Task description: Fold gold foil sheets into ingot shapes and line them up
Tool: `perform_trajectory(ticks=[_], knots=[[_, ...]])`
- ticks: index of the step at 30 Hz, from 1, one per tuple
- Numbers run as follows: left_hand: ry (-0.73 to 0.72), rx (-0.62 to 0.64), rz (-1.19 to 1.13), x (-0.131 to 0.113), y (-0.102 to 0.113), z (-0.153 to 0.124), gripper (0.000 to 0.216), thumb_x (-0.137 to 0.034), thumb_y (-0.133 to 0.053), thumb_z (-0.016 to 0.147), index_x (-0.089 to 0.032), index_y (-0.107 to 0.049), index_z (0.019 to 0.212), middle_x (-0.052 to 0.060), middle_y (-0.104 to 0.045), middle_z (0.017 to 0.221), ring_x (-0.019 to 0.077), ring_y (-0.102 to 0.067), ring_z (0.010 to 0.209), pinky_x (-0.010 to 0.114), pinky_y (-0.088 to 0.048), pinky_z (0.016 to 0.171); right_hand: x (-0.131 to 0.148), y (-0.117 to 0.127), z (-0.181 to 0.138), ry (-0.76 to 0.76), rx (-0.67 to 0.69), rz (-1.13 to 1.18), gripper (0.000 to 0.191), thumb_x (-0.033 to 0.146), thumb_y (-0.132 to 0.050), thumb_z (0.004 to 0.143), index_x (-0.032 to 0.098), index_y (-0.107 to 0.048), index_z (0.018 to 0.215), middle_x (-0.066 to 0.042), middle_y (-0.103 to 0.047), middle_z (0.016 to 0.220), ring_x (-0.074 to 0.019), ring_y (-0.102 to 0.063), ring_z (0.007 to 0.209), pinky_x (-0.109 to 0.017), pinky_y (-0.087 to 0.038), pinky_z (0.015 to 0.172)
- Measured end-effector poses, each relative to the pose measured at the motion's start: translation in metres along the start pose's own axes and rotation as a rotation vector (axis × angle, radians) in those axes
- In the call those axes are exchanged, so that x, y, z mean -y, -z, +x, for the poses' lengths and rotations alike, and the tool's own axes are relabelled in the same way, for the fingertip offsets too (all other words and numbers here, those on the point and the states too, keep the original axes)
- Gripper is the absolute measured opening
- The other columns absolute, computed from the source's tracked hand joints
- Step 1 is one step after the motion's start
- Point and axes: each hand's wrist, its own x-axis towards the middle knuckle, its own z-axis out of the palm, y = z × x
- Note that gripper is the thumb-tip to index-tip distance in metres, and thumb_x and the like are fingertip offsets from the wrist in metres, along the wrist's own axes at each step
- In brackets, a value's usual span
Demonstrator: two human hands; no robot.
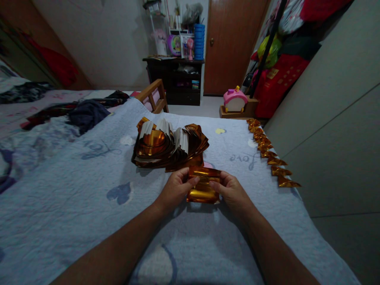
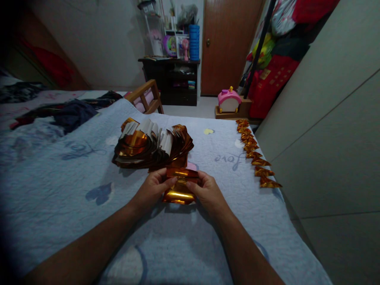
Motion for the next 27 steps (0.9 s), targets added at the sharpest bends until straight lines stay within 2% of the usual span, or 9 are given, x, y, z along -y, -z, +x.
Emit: perform_trajectory(ticks=[5,9,12,15,17,19,22,25,27], knots=[[-0.036,-0.025,0.005,-0.0012,-0.0016,0.0000,0.040,-0.039,-0.082,0.078,-0.013,-0.070,0.105,0.009,-0.077,0.099,0.0229,-0.073,0.087,0.035,-0.057,0.080,-0.0014,-0.0022,-0.0023,-0.045,0.037,-0.048,0.039,0.037,-0.083,0.072,0.021,-0.074,0.106,-0.005,-0.077,0.096,-0.0189,-0.071,0.076,-0.030,-0.055,0.065],[-0.041,0.016,0.048,-0.0002,-0.0008,0.0016,0.036,-0.037,-0.079,0.079,-0.013,-0.071,0.106,0.009,-0.077,0.099,0.0236,-0.071,0.091,0.038,-0.055,0.089,-0.0009,-0.0021,-0.0022,-0.009,0.037,-0.008,0.037,0.041,-0.081,0.075,0.021,-0.075,0.105,-0.006,-0.077,0.098,-0.0206,-0.072,0.083,-0.033,-0.056,0.075],[-0.059,0.041,0.146,0.0025,0.0021,0.0032,0.030,-0.034,-0.076,0.081,-0.013,-0.072,0.102,0.010,-0.076,0.099,0.0253,-0.070,0.095,0.040,-0.053,0.092,-0.0020,-0.0001,-0.0011,0.010,-0.017,0.001,0.033,0.040,-0.080,0.075,0.021,-0.076,0.102,-0.005,-0.077,0.094,-0.0192,-0.071,0.079,-0.033,-0.055,0.074],[-0.205,-0.071,0.418,0.0037,0.0054,0.0028,0.026,-0.028,-0.075,0.079,-0.017,-0.071,0.102,0.008,-0.073,0.101,0.0247,-0.067,0.098,0.039,-0.051,0.092,-0.0036,0.0019,-0.0003,0.034,-0.073,-0.056,0.030,0.039,-0.079,0.076,0.020,-0.077,0.099,-0.004,-0.075,0.087,-0.0177,-0.069,0.073,-0.030,-0.053,0.068],[-0.330,-0.161,0.586,0.0029,0.0064,0.0011,0.034,-0.023,-0.078,0.075,-0.020,-0.069,0.108,0.007,-0.070,0.109,0.0243,-0.064,0.104,0.038,-0.049,0.095,-0.0042,0.0020,-0.0005,0.056,-0.080,-0.119,0.028,0.039,-0.077,0.077,0.019,-0.077,0.097,-0.004,-0.075,0.084,-0.0171,-0.067,0.071,-0.029,-0.051,0.066],[-0.393,-0.184,0.645,0.0020,0.0062,-0.0008,0.047,-0.021,-0.080,0.073,-0.022,-0.066,0.117,0.007,-0.069,0.116,0.0244,-0.063,0.110,0.038,-0.047,0.099,-0.0044,0.0011,-0.0009,0.064,-0.061,-0.176,0.028,0.039,-0.076,0.078,0.018,-0.077,0.096,-0.004,-0.074,0.082,-0.0170,-0.066,0.070,-0.029,-0.051,0.065],[-0.318,-0.089,0.573,0.0027,0.0047,-0.0016,0.044,-0.021,-0.078,0.075,-0.021,-0.066,0.117,0.007,-0.072,0.113,0.0234,-0.066,0.105,0.036,-0.049,0.095,-0.0042,-0.0010,-0.0016,0.058,-0.019,-0.219,0.029,0.039,-0.075,0.077,0.016,-0.076,0.096,-0.006,-0.073,0.084,-0.0183,-0.066,0.073,-0.031,-0.052,0.067],[-0.178,0.016,0.353,0.0056,0.0041,0.0009,0.032,-0.022,-0.076,0.078,-0.018,-0.068,0.108,0.007,-0.075,0.106,0.0224,-0.070,0.098,0.034,-0.053,0.089,-0.0029,-0.0016,-0.0016,0.057,-0.005,-0.260,0.027,0.038,-0.073,0.078,0.016,-0.075,0.093,-0.006,-0.072,0.083,-0.0184,-0.065,0.073,-0.031,-0.051,0.065],[-0.134,0.020,0.206,0.0068,0.0044,0.0030,0.032,-0.024,-0.080,0.076,-0.017,-0.069,0.105,0.008,-0.075,0.109,0.0229,-0.070,0.101,0.034,-0.053,0.091,-0.0010,-0.0007,-0.0014,0.077,-0.013,-0.290,0.022,0.035,-0.073,0.078,0.016,-0.074,0.089,-0.004,-0.070,0.079,-0.0168,-0.063,0.069,-0.029,-0.048,0.062]])
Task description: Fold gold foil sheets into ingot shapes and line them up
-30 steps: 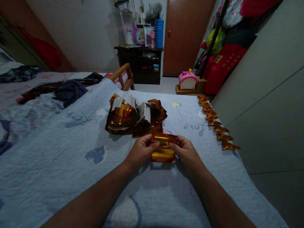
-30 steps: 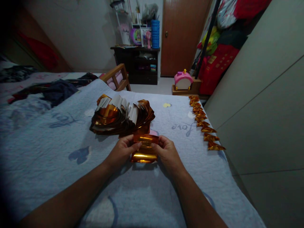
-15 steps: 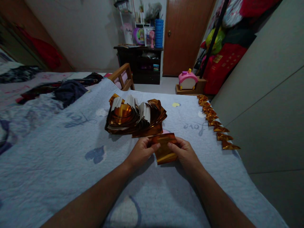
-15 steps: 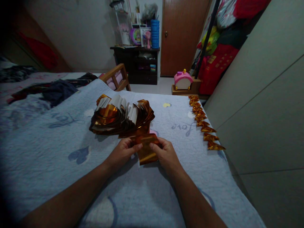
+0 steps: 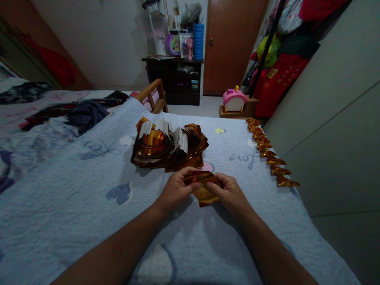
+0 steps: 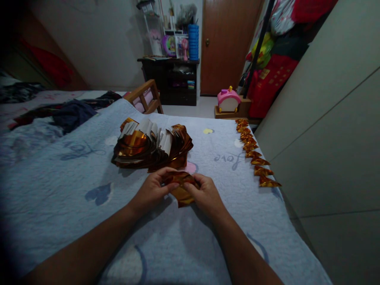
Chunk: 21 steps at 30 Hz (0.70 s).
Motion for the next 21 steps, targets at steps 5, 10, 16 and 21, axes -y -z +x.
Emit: perform_trajectory(ticks=[5,10,16,21], knots=[[0.059,-0.101,-0.238,-0.003,0.002,0.004,0.043,-0.026,-0.087,0.071,-0.017,-0.069,0.110,0.008,-0.076,0.111,0.0217,-0.072,0.099,0.033,-0.055,0.090,0.003,0.005,0.001,0.077,-0.056,-0.064,0.016,0.034,-0.073,0.078,0.018,-0.071,0.076,0.000,-0.063,0.067,-0.0131,-0.054,0.061,-0.026,-0.042,0.058],[0.067,-0.182,-0.338,-0.004,0.001,0.007,0.046,-0.024,-0.088,0.069,-0.015,-0.069,0.110,0.008,-0.076,0.112,0.0213,-0.072,0.099,0.032,-0.054,0.091,0.001,0.000,0.002,0.062,-0.083,0.102,0.019,0.037,-0.075,0.077,0.019,-0.069,0.080,0.000,-0.066,0.070,-0.0134,-0.058,0.063,-0.027,-0.046,0.062],[0.097,-0.141,-0.405,-0.002,-0.005,0.006,0.047,-0.025,-0.088,0.068,-0.016,-0.069,0.110,0.009,-0.076,0.111,0.0204,-0.072,0.096,0.029,-0.054,0.086,-0.008,-0.011,0.005,0.046,-0.095,0.216,0.032,0.032,-0.080,0.073,0.021,-0.073,0.102,-0.002,-0.075,0.093,-0.0181,-0.067,0.080,-0.031,-0.053,0.076],[0.156,-0.114,-0.369,-0.006,-0.012,0.001,0.045,-0.025,-0.091,0.064,-0.016,-0.067,0.102,0.005,-0.076,0.099,0.0155,-0.070,0.084,0.025,-0.053,0.079,-0.009,-0.012,0.006,0.081,-0.128,0.205,0.028,0.033,-0.079,0.076,0.021,-0.076,0.100,-0.005,-0.078,0.099,-0.0216,-0.071,0.089,-0.036,-0.054,0.087]])
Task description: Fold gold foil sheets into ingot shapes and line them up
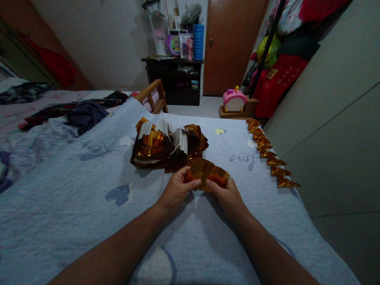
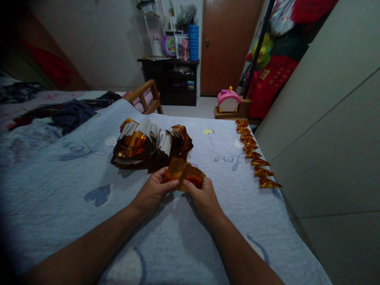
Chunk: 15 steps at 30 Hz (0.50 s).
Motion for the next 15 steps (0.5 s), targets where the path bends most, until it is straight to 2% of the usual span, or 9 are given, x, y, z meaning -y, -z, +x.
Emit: perform_trajectory(ticks=[4,6,8,10,12,15], knots=[[-0.038,0.015,0.125,0.001,0.001,-0.001,0.040,-0.029,-0.088,0.068,-0.016,-0.066,0.100,0.004,-0.073,0.096,0.0170,-0.068,0.087,0.027,-0.052,0.082,0.003,0.000,0.001,-0.018,0.010,-0.010,0.029,0.037,-0.080,0.075,0.019,-0.076,0.098,-0.007,-0.078,0.098,-0.0238,-0.072,0.089,-0.038,-0.054,0.087],[-0.132,-0.015,0.261,0.001,0.003,-0.001,0.040,-0.028,-0.086,0.071,-0.018,-0.065,0.104,0.005,-0.072,0.102,0.0188,-0.066,0.094,0.029,-0.051,0.085,0.004,0.000,0.001,-0.025,0.023,-0.036,0.030,0.038,-0.079,0.076,0.019,-0.076,0.099,-0.008,-0.078,0.098,-0.0247,-0.072,0.090,-0.039,-0.054,0.087],[-0.301,-0.096,0.488,0.000,0.005,-0.003,0.045,-0.024,-0.084,0.073,-0.020,-0.064,0.113,0.006,-0.069,0.108,0.0181,-0.063,0.094,0.029,-0.050,0.084,0.005,0.001,0.000,-0.007,0.015,-0.098,0.028,0.039,-0.076,0.077,0.019,-0.075,0.097,-0.008,-0.077,0.096,-0.0248,-0.071,0.088,-0.039,-0.053,0.084],[-0.517,-0.196,0.722,-0.001,0.006,-0.006,0.050,-0.019,-0.081,0.074,-0.023,-0.062,0.120,0.005,-0.066,0.111,0.0155,-0.059,0.086,0.028,-0.050,0.080,0.006,0.002,-0.001,0.080,-0.032,-0.238,0.022,0.037,-0.073,0.080,0.019,-0.073,0.093,-0.007,-0.075,0.091,-0.0236,-0.069,0.083,-0.036,-0.052,0.079],[-0.727,-0.258,0.878,-0.002,0.007,-0.012,0.048,-0.016,-0.076,0.078,-0.024,-0.060,0.122,0.004,-0.064,0.111,0.0117,-0.055,0.073,0.026,-0.050,0.073,0.007,0.003,-0.002,0.245,-0.089,-0.454,0.012,0.032,-0.066,0.084,0.021,-0.070,0.086,-0.005,-0.071,0.083,-0.0211,-0.064,0.077,-0.033,-0.048,0.073],[-0.958,-0.203,0.969,0.000,0.005,-0.023,0.041,-0.012,-0.070,0.084,-0.026,-0.060,0.121,0.003,-0.064,0.110,0.0064,-0.050,0.059,0.022,-0.050,0.062,0.009,0.006,-0.004,0.480,-0.108,-0.751,0.011,0.022,-0.057,0.088,0.022,-0.066,0.081,-0.004,-0.064,0.078,-0.0196,-0.058,0.075,-0.032,-0.044,0.070]])
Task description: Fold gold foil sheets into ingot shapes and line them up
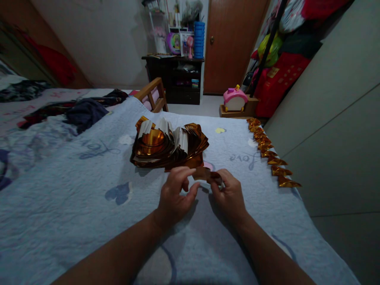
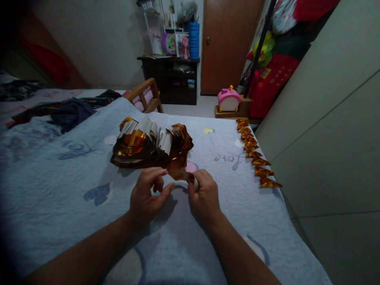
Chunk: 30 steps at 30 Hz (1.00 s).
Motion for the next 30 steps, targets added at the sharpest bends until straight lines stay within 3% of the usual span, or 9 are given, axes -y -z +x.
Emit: perform_trajectory(ticks=[3,6,8,12,14,19,24,30], knots=[[-0.082,0.107,-0.036,-0.006,-0.001,-0.005,0.041,-0.009,-0.063,0.088,-0.027,-0.060,0.124,0.007,-0.065,0.123,0.0105,-0.063,0.072,0.023,-0.053,0.065,-0.003,0.000,-0.001,0.104,0.042,-0.147,0.012,0.017,-0.054,0.088,0.020,-0.065,0.084,-0.006,-0.063,0.082,-0.0210,-0.057,0.080,-0.033,-0.043,0.073],[-0.026,0.248,-0.050,-0.006,-0.003,-0.002,0.046,-0.011,-0.056,0.091,-0.024,-0.056,0.135,0.012,-0.057,0.143,0.0212,-0.067,0.110,0.030,-0.057,0.085,-0.006,-0.003,-0.004,0.150,0.081,-0.222,0.014,0.015,-0.052,0.088,0.019,-0.065,0.084,-0.007,-0.063,0.084,-0.0222,-0.057,0.083,-0.035,-0.043,0.076],[0.024,0.319,-0.065,-0.004,-0.004,0.002,0.045,-0.013,-0.055,0.092,-0.022,-0.057,0.137,0.012,-0.061,0.140,0.0239,-0.063,0.121,0.033,-0.054,0.096,-0.006,-0.004,-0.004,0.189,0.096,-0.232,0.015,0.016,-0.052,0.088,0.019,-0.067,0.086,-0.008,-0.064,0.085,-0.0230,-0.057,0.084,-0.036,-0.043,0.077],[0.159,0.331,-0.121,-0.001,-0.001,0.011,0.023,-0.021,-0.055,0.095,-0.021,-0.073,0.110,0.007,-0.077,0.104,0.0207,-0.071,0.096,0.030,-0.054,0.090,0.002,-0.002,-0.003,0.179,0.162,-0.057,0.013,0.020,-0.057,0.088,0.021,-0.069,0.093,-0.008,-0.066,0.088,-0.0227,-0.059,0.085,-0.036,-0.045,0.077],[0.217,0.297,-0.147,-0.001,0.001,0.014,0.017,-0.025,-0.059,0.094,-0.021,-0.076,0.098,0.006,-0.077,0.093,0.0194,-0.071,0.085,0.029,-0.054,0.082,0.007,0.001,-0.001,0.076,0.174,0.093,0.009,0.024,-0.060,0.089,0.022,-0.067,0.092,-0.005,-0.066,0.085,-0.0206,-0.059,0.081,-0.034,-0.046,0.075],[0.312,0.298,-0.236,-0.004,0.001,0.016,0.013,-0.022,-0.064,0.088,-0.019,-0.077,0.089,0.003,-0.075,0.076,0.0158,-0.066,0.065,0.026,-0.050,0.065,0.012,0.007,0.002,-0.236,0.146,0.430,0.010,0.032,-0.065,0.086,0.023,-0.067,0.082,-0.001,-0.063,0.078,-0.0182,-0.057,0.076,-0.032,-0.046,0.072],[0.420,0.341,-0.331,-0.004,0.000,0.016,0.017,-0.027,-0.065,0.088,-0.016,-0.077,0.087,0.004,-0.075,0.075,0.0174,-0.066,0.066,0.027,-0.050,0.061,0.010,0.008,0.000,-0.455,0.149,0.684,0.017,0.038,-0.069,0.080,0.021,-0.068,0.081,0.000,-0.065,0.075,-0.0156,-0.056,0.068,-0.028,-0.045,0.063],[0.387,0.394,-0.305,-0.004,0.003,0.016,0.016,-0.027,-0.064,0.088,-0.017,-0.077,0.084,0.004,-0.074,0.073,0.0176,-0.066,0.066,0.027,-0.050,0.063,0.010,0.009,0.001,-0.503,0.132,0.706,0.019,0.038,-0.069,0.079,0.020,-0.069,0.073,0.000,-0.062,0.066,-0.0135,-0.053,0.061,-0.025,-0.042,0.057]])
